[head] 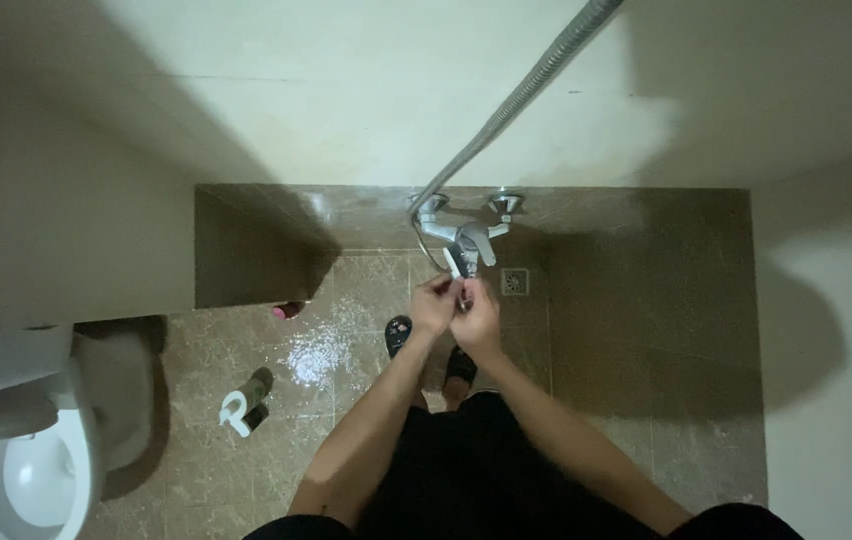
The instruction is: Repairing or adjusting the handle of a shower faucet using a small white plastic tool.
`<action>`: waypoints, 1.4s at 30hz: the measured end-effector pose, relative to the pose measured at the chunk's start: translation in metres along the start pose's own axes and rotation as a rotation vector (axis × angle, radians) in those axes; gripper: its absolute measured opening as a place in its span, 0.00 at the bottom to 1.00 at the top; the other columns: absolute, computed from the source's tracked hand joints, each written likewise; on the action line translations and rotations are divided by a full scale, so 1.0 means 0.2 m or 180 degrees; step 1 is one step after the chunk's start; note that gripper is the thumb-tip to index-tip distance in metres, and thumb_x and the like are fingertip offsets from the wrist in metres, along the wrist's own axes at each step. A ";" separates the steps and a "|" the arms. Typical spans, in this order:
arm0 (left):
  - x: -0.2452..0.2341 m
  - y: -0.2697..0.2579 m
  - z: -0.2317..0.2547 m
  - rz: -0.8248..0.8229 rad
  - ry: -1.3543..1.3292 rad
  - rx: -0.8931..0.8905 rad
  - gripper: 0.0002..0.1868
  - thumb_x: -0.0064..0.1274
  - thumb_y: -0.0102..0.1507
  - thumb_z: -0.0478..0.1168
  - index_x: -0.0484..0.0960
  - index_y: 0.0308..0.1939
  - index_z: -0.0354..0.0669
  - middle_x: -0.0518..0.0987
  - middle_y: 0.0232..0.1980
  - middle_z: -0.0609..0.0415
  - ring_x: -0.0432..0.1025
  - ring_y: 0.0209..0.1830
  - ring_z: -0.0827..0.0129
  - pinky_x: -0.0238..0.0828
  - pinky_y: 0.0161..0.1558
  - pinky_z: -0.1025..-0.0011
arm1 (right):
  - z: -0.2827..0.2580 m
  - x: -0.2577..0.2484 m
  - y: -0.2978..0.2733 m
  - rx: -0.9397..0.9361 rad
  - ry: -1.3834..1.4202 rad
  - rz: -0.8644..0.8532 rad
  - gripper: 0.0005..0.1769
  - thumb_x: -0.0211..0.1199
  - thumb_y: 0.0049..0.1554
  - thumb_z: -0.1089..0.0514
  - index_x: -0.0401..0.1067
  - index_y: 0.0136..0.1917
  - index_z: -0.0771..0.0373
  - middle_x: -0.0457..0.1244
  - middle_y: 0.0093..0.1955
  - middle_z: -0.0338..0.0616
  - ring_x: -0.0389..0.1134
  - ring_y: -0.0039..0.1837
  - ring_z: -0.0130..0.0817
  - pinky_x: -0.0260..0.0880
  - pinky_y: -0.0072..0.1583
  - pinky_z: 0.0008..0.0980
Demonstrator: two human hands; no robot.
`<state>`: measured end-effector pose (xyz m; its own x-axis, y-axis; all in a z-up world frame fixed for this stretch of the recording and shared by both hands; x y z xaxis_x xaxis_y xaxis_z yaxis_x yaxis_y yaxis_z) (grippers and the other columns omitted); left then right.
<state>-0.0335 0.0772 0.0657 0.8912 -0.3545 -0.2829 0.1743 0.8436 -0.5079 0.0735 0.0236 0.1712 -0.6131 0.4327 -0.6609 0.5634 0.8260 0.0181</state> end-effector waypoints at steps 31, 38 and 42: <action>-0.12 0.12 0.21 0.1005 0.0108 0.0109 0.17 0.74 0.61 0.54 0.94 0.51 0.58 0.90 0.45 0.47 0.84 0.53 0.50 0.82 0.56 0.54 | 1.03 0.08 -0.30 0.2764 0.1584 -0.0563 0.13 0.63 0.71 0.52 0.81 0.57 0.62 0.73 0.48 0.52 0.76 0.50 0.42 0.80 0.53 0.44; -0.16 0.14 0.25 0.1002 0.0157 0.0164 0.19 0.70 0.62 0.54 0.93 0.51 0.48 0.90 0.47 0.43 0.83 0.53 0.44 0.82 0.53 0.50 | 1.00 0.37 -0.19 0.3231 0.3075 -0.0715 0.20 0.59 0.73 0.47 0.74 0.63 0.67 0.66 0.60 0.49 0.69 0.65 0.47 0.66 0.73 0.49; -0.10 -0.05 0.19 0.1008 -0.0145 0.1269 0.18 0.64 0.68 0.57 0.94 0.43 0.47 0.87 0.37 0.41 0.83 0.44 0.40 0.81 0.42 0.56 | 1.19 0.74 -0.27 0.3853 0.4137 -0.1164 0.20 0.47 0.78 0.50 0.69 0.67 0.69 0.67 0.64 0.46 0.71 0.69 0.36 0.67 0.76 0.30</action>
<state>-0.0375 0.0912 0.1073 0.9420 -0.0462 -0.3324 0.0311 0.9982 -0.0506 0.0853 -0.0426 -0.1064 -0.4453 0.7754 0.4477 -0.0005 0.4998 -0.8661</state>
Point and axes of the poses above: each hand's wrist, its own y-axis towards the middle knuckle, its own x-axis out of the palm, z = x × y, the point moved 10 cm from there along y, towards the middle knuckle
